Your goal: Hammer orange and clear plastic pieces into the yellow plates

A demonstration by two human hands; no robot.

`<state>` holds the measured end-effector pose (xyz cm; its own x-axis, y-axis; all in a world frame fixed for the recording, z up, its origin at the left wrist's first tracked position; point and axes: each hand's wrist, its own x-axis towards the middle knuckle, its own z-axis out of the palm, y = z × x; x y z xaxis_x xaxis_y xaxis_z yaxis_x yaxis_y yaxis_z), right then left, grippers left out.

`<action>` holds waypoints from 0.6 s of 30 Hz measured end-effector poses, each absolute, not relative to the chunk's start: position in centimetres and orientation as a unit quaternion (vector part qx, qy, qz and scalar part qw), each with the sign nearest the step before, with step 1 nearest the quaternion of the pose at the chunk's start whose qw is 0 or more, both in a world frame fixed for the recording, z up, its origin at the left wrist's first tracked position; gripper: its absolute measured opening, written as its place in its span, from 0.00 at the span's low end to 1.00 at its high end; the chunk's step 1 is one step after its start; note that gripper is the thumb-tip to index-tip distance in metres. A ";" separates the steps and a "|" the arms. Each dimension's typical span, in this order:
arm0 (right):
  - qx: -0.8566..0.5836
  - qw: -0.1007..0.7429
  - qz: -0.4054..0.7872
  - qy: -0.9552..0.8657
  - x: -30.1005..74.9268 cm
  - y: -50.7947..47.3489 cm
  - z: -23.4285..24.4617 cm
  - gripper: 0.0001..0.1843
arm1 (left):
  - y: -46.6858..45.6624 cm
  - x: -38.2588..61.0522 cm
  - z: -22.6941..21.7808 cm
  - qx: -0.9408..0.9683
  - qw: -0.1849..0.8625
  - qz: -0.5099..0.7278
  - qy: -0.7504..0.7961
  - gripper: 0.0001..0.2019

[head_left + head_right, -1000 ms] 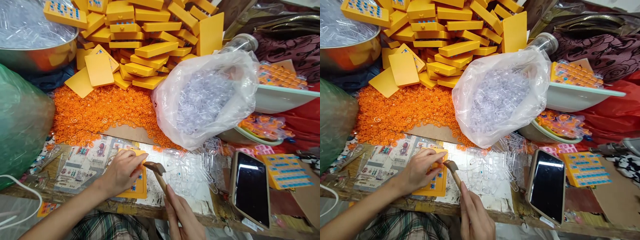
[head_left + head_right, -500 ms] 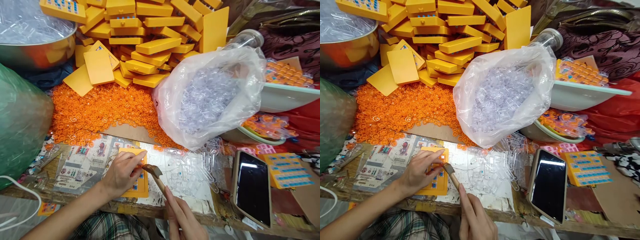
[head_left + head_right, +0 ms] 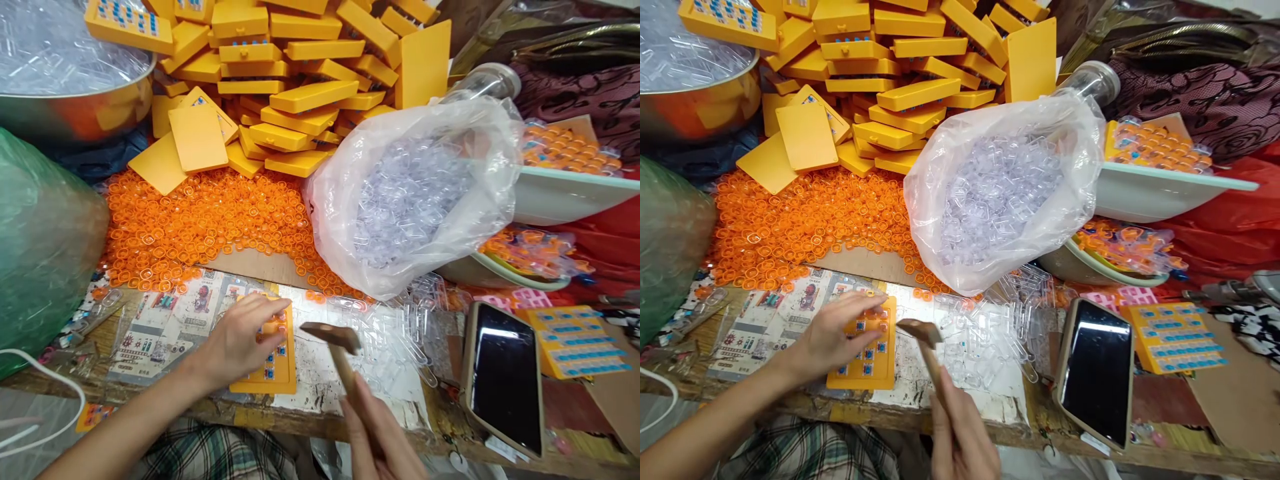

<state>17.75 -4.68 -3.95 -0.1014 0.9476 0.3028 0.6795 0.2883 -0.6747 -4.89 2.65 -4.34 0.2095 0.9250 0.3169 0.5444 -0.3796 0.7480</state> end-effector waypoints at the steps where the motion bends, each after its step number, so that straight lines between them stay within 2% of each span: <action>1: -0.596 0.390 0.181 -0.678 17.8 -4.8 -3.9 0.26 | 3.6 -4.5 -4.1 0.748 0.242 0.370 0.494 0.13; 2: -0.623 0.410 0.175 -0.642 17.8 -4.9 -3.9 0.25 | 4.7 -3.9 -4.1 0.762 0.231 0.350 0.493 0.08; 5: -0.648 0.435 0.181 -0.599 17.8 -5.1 -3.9 0.21 | 8.0 -1.2 -4.4 0.800 0.232 0.262 0.488 0.10; 8: -0.637 0.442 0.183 -0.605 17.8 -5.4 -4.0 0.21 | 9.9 0.1 -4.8 0.805 0.244 0.231 0.490 0.10; 13: -0.646 0.434 0.184 -0.600 17.9 -5.3 -4.4 0.22 | 11.1 -3.6 -5.2 0.777 0.240 0.247 0.528 0.09; 18: -0.582 0.403 0.199 -0.678 17.2 -4.0 -4.6 0.24 | 11.7 -6.4 -6.2 0.749 0.220 0.276 0.561 0.08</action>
<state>17.21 -4.01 -4.57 0.0020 0.9493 0.3143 0.6292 0.2431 -0.7383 -6.43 11.73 -6.18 0.2178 0.9619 0.1651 0.7190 -0.2725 0.6394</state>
